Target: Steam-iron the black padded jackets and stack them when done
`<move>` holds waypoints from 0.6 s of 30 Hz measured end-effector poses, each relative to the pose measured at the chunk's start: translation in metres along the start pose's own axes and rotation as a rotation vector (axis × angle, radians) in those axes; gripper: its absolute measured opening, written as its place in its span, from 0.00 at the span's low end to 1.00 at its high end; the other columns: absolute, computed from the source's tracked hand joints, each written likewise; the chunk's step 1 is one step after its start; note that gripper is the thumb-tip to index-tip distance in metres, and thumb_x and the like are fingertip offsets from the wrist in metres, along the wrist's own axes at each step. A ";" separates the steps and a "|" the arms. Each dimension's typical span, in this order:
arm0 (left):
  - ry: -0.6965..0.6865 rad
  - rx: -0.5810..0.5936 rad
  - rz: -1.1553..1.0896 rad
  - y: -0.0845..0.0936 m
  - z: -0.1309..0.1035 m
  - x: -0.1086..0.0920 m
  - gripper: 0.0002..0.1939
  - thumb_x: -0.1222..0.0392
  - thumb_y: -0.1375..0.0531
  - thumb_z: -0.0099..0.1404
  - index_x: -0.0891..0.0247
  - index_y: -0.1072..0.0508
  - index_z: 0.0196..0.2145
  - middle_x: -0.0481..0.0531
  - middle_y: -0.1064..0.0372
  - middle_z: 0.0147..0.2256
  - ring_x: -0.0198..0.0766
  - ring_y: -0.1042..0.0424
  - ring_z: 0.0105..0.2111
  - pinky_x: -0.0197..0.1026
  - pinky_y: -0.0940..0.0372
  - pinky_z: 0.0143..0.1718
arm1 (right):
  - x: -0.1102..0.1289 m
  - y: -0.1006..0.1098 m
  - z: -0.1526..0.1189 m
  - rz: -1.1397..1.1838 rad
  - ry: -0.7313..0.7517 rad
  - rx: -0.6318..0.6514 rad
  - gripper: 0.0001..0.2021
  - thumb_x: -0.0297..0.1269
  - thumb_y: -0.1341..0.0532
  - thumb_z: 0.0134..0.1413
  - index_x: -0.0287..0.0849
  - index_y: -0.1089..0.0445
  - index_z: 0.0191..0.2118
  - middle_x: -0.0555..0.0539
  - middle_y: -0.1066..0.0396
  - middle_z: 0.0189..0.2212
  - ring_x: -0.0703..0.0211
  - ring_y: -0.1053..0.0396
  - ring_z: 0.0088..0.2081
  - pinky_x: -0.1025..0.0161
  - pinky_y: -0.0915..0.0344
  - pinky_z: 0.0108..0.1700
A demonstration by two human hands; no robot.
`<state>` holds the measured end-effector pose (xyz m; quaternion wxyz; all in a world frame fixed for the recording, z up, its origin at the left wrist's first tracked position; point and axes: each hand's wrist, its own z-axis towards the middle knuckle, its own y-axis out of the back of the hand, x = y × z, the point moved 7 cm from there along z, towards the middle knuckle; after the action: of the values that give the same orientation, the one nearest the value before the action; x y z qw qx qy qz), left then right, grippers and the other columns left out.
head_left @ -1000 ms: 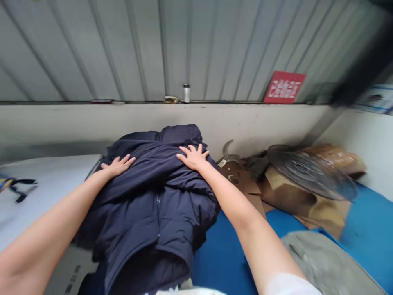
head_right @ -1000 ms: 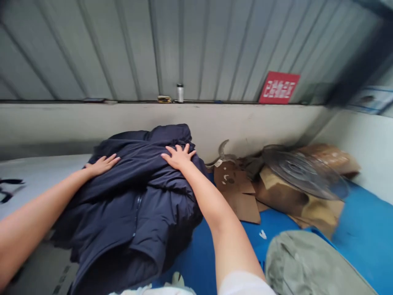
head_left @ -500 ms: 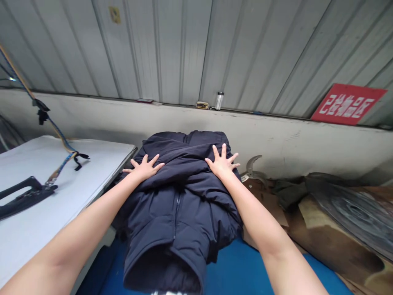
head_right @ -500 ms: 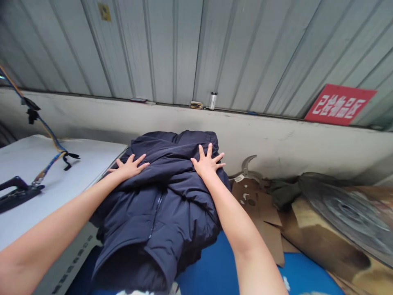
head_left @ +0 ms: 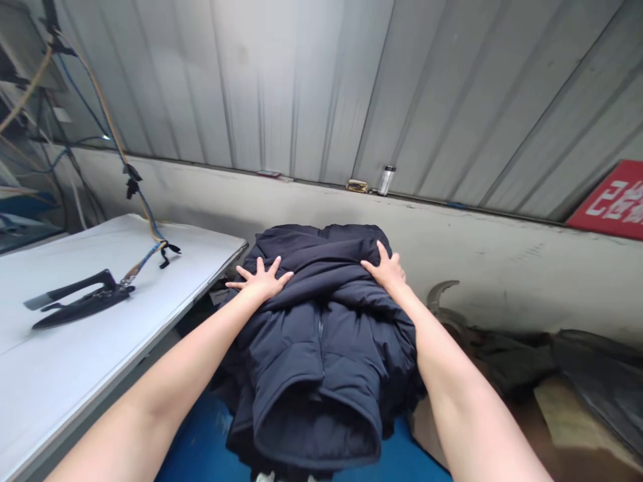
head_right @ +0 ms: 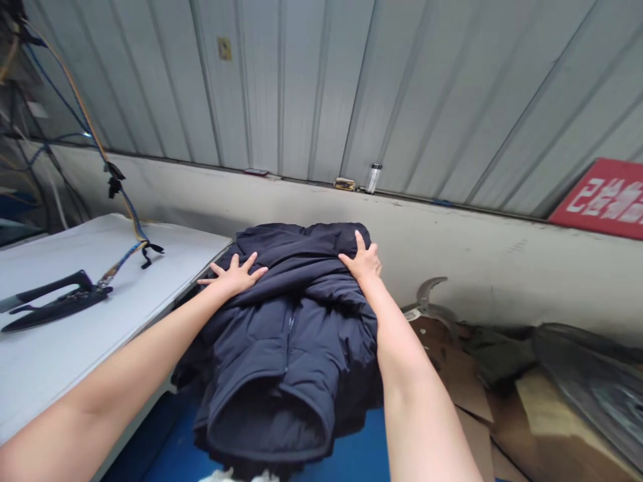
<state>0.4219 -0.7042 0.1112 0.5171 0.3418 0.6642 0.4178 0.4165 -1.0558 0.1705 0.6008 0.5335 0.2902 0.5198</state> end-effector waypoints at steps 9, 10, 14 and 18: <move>-0.080 -0.032 0.049 0.000 -0.008 0.008 0.42 0.25 0.58 0.46 0.37 0.53 0.58 0.45 0.72 0.64 0.76 0.80 0.57 0.80 0.69 0.44 | 0.013 0.003 -0.004 -0.220 0.086 0.045 0.35 0.63 0.55 0.49 0.55 0.52 0.61 0.44 0.66 0.63 0.35 0.71 0.62 0.34 0.62 0.54; -0.106 -0.059 0.059 0.005 -0.008 0.007 0.41 0.25 0.59 0.47 0.36 0.55 0.59 0.43 0.73 0.64 0.74 0.81 0.57 0.80 0.71 0.45 | 0.022 0.006 -0.006 -0.222 0.163 0.042 0.33 0.62 0.57 0.51 0.57 0.55 0.61 0.47 0.67 0.64 0.38 0.73 0.62 0.34 0.64 0.55; -0.139 0.033 0.032 0.006 -0.011 0.008 0.39 0.26 0.61 0.49 0.35 0.58 0.59 0.41 0.73 0.64 0.74 0.77 0.58 0.79 0.70 0.46 | 0.032 -0.017 -0.016 -0.204 0.243 0.349 0.29 0.59 0.60 0.54 0.65 0.58 0.61 0.54 0.66 0.64 0.40 0.73 0.63 0.29 0.61 0.52; -0.173 0.090 -0.002 0.010 -0.011 0.008 0.41 0.25 0.63 0.48 0.34 0.59 0.59 0.42 0.73 0.64 0.75 0.76 0.58 0.79 0.69 0.46 | 0.032 -0.021 -0.016 -0.269 0.169 0.469 0.30 0.60 0.58 0.52 0.63 0.57 0.61 0.53 0.67 0.64 0.36 0.74 0.62 0.25 0.64 0.50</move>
<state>0.4095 -0.6949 0.1179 0.5571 0.3988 0.6354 0.3562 0.4178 -1.0182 0.1526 0.4982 0.5694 0.5199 0.3966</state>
